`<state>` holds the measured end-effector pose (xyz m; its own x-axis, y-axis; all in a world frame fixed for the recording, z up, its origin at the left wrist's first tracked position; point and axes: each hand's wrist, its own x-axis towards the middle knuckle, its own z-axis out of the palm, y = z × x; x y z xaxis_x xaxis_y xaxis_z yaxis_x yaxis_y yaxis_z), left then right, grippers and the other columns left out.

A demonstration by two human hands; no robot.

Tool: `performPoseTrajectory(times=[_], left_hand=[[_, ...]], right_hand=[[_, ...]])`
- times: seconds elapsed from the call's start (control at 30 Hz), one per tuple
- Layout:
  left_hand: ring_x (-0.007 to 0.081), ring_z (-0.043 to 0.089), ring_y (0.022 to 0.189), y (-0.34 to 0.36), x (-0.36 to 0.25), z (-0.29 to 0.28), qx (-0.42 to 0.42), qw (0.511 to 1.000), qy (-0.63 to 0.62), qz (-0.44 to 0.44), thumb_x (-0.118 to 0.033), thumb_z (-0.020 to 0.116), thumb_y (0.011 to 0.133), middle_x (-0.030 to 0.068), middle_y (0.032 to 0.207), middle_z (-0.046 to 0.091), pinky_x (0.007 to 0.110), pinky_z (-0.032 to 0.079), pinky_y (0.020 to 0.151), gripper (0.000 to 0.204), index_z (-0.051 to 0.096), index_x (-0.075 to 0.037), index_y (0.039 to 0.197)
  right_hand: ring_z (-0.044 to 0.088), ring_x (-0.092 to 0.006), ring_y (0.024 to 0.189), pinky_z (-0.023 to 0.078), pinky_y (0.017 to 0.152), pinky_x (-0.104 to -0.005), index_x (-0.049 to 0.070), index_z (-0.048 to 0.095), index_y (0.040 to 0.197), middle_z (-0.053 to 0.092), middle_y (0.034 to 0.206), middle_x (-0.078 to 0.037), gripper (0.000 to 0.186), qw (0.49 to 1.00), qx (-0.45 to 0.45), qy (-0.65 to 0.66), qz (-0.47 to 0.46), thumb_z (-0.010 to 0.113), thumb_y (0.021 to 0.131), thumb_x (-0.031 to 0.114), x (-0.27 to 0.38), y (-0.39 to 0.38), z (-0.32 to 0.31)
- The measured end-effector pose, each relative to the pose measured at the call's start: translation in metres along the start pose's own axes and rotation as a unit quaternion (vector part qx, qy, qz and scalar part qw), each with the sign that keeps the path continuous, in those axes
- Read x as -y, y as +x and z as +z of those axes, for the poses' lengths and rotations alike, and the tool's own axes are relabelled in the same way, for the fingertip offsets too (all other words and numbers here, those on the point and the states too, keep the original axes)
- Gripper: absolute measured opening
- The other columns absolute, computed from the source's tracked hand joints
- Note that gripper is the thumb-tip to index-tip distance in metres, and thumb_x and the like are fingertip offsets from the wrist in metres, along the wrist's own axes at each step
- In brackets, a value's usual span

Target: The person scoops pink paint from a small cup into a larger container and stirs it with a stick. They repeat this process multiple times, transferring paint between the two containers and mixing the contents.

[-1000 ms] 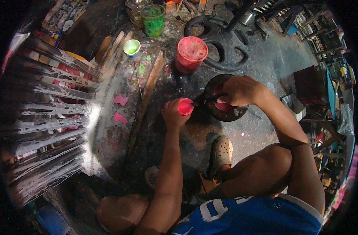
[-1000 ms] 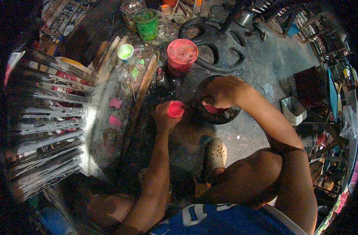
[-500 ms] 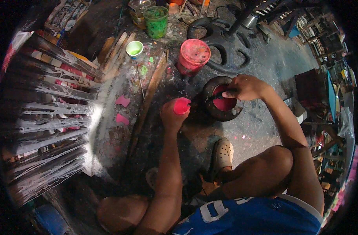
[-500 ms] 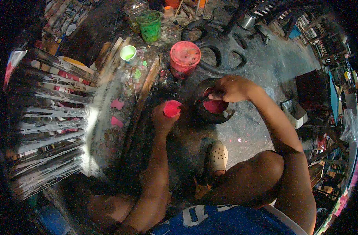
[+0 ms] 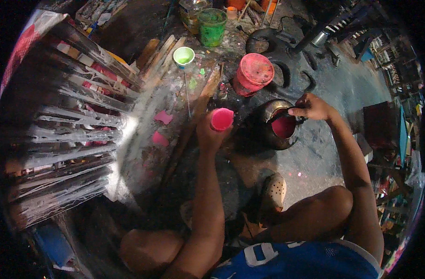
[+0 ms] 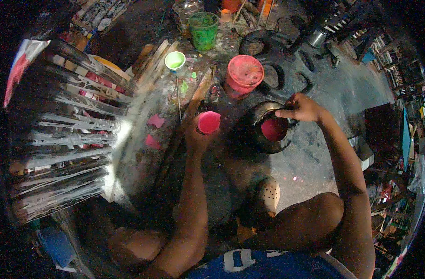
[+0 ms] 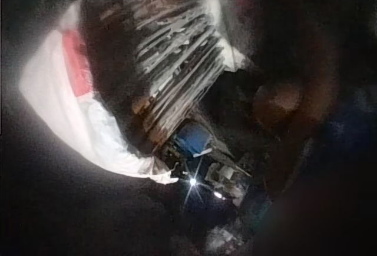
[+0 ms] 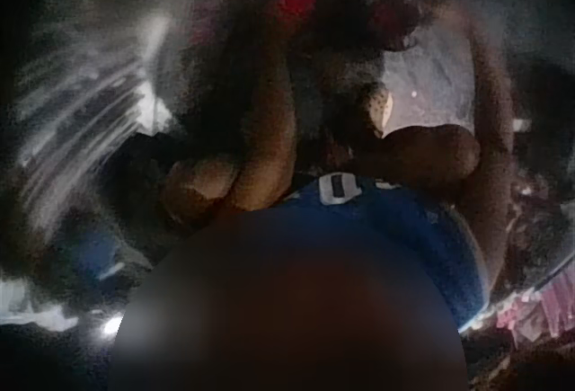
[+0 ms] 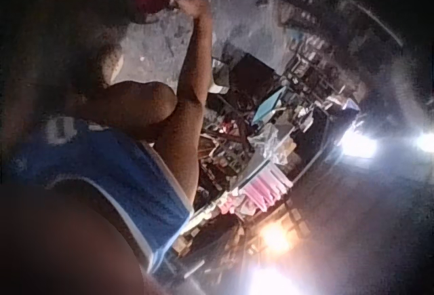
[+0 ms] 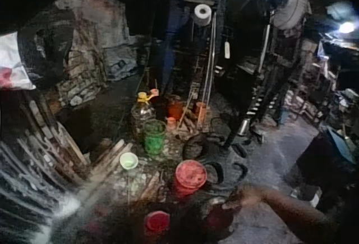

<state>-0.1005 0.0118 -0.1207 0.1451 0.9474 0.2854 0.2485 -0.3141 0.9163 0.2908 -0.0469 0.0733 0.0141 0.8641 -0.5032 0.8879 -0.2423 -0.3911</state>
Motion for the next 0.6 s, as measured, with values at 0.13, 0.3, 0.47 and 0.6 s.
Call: performPoseTrajectory(times=[0.13,0.3,0.47,0.6], left_hand=[[0.0287,0.08,0.111,0.014,-0.002,-0.013,0.006,0.999,0.04,0.029,-0.026,0.103,0.075,0.0126,0.121,0.082,0.043,0.064,0.097,0.06,0.078,-0.005,0.126],[0.0391,0.075,0.118,0.021,-0.009,-0.024,-0.037,0.999,-0.02,-0.003,-0.022,0.1,0.076,0.0162,0.124,0.08,0.049,0.059,0.108,0.056,0.079,-0.008,0.126],[0.0365,0.075,0.115,0.031,0.0,-0.051,-0.052,0.998,0.021,0.031,-0.025,0.101,0.077,0.0152,0.124,0.079,0.048,0.059,0.105,0.058,0.078,-0.008,0.128],[0.0365,0.074,0.114,0.04,-0.005,-0.084,-0.128,0.99,0.048,0.037,-0.029,0.104,0.073,0.0146,0.124,0.079,0.05,0.058,0.103,0.065,0.078,-0.008,0.129]], right_hand=[[0.067,-0.0283,0.071,0.052,0.07,-0.046,0.002,0.079,0.089,0.068,0.075,-0.014,0.057,0.99,-0.075,-0.096,-0.076,0.082,0.099,0.058,0.01,0.019,-0.011],[0.076,-0.0472,0.097,0.059,0.086,-0.0578,0.006,0.081,0.106,0.08,0.101,-0.025,0.051,0.954,-0.197,-0.118,-0.193,0.074,0.101,0.056,0.063,0.074,-0.019],[0.076,-0.0475,0.101,0.06,0.092,-0.0592,0.004,0.081,0.109,0.079,0.104,-0.026,0.043,0.942,-0.084,-0.195,-0.26,0.074,0.102,0.046,0.143,0.198,0.044],[0.078,-0.0419,0.1,0.061,0.09,-0.0561,0.006,0.083,0.11,0.081,0.102,-0.022,0.039,0.946,0.016,-0.127,-0.299,0.078,0.099,0.043,0.189,0.26,0.161]])
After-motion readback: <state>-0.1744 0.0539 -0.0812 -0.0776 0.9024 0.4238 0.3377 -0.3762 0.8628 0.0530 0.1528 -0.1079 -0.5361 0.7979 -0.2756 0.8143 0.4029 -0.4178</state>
